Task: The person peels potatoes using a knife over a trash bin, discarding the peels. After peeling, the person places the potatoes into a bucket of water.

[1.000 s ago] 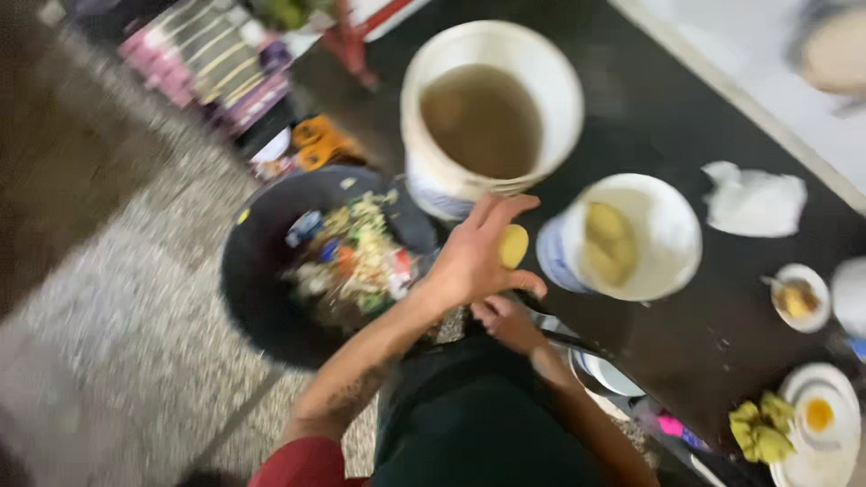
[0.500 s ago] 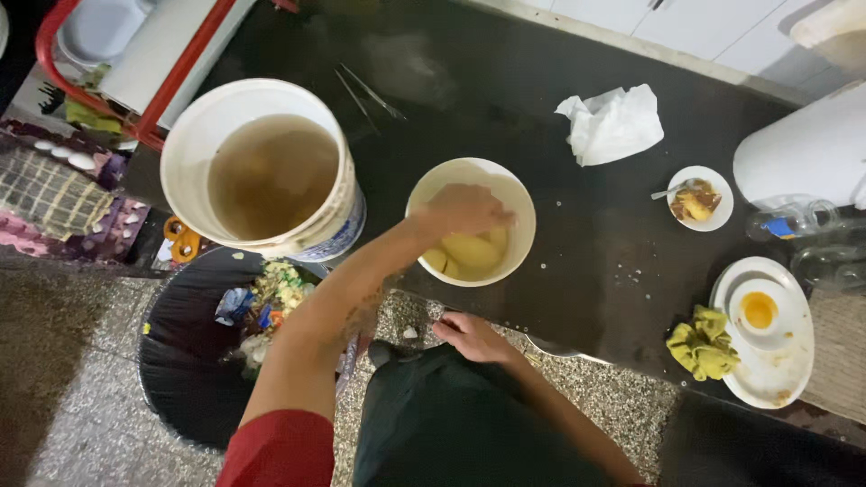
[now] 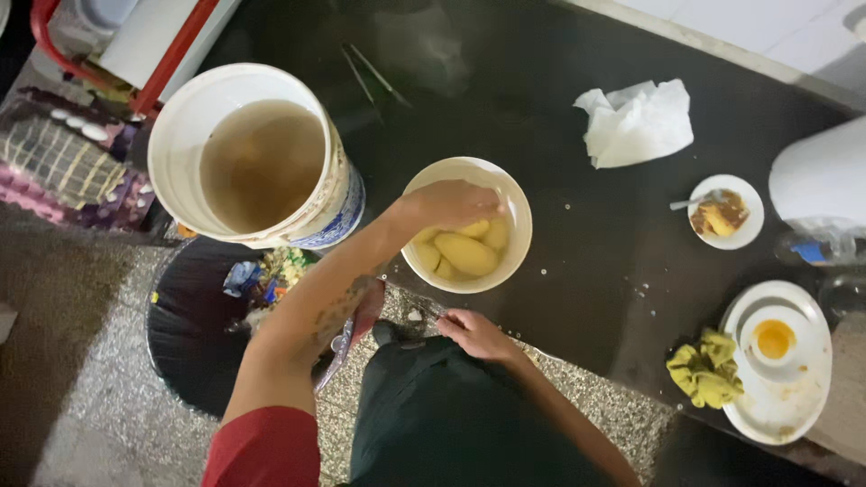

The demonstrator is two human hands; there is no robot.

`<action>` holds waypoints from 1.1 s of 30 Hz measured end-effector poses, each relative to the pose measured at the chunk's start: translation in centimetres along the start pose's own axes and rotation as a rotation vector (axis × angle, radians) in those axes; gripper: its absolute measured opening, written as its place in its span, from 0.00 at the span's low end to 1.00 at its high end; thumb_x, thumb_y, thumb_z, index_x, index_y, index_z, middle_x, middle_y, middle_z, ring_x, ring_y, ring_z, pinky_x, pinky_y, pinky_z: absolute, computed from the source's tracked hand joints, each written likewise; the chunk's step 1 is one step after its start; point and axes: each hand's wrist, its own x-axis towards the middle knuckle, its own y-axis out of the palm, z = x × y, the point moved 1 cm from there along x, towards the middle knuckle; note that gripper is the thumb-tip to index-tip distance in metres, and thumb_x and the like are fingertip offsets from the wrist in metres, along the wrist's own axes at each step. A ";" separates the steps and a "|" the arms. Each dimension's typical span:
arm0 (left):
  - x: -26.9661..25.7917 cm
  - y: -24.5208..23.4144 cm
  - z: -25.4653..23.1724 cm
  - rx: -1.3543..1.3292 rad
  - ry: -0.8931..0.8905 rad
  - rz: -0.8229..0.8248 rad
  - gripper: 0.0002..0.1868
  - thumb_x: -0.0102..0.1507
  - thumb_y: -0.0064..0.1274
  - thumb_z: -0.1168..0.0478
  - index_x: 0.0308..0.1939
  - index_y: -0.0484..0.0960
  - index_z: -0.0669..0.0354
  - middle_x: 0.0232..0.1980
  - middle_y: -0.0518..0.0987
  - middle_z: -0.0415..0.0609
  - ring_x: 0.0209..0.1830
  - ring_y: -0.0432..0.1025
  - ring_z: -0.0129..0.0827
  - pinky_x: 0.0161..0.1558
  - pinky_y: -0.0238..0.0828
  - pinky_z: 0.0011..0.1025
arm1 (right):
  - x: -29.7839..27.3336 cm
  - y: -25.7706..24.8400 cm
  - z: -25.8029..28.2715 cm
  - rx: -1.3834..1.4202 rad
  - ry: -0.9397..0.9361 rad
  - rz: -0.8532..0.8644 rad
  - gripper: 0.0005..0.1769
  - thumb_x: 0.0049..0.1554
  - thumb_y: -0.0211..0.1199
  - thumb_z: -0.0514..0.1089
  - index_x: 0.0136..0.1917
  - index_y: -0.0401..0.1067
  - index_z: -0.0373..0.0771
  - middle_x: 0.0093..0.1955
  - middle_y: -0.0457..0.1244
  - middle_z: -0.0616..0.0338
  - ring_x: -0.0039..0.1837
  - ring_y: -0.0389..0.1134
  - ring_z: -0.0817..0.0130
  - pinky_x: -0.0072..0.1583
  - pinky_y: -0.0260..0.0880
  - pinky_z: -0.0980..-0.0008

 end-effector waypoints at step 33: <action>-16.3 -12.8 19.4 0.858 -0.418 0.078 0.20 0.71 0.41 0.62 0.64 0.80 0.43 0.64 0.79 0.41 0.64 0.73 0.44 0.54 0.75 0.41 | 8.5 10.6 14.9 -0.174 0.426 -0.014 0.27 0.62 0.49 0.66 0.63 0.72 0.50 0.57 0.71 0.68 0.55 0.73 0.74 0.57 0.71 0.73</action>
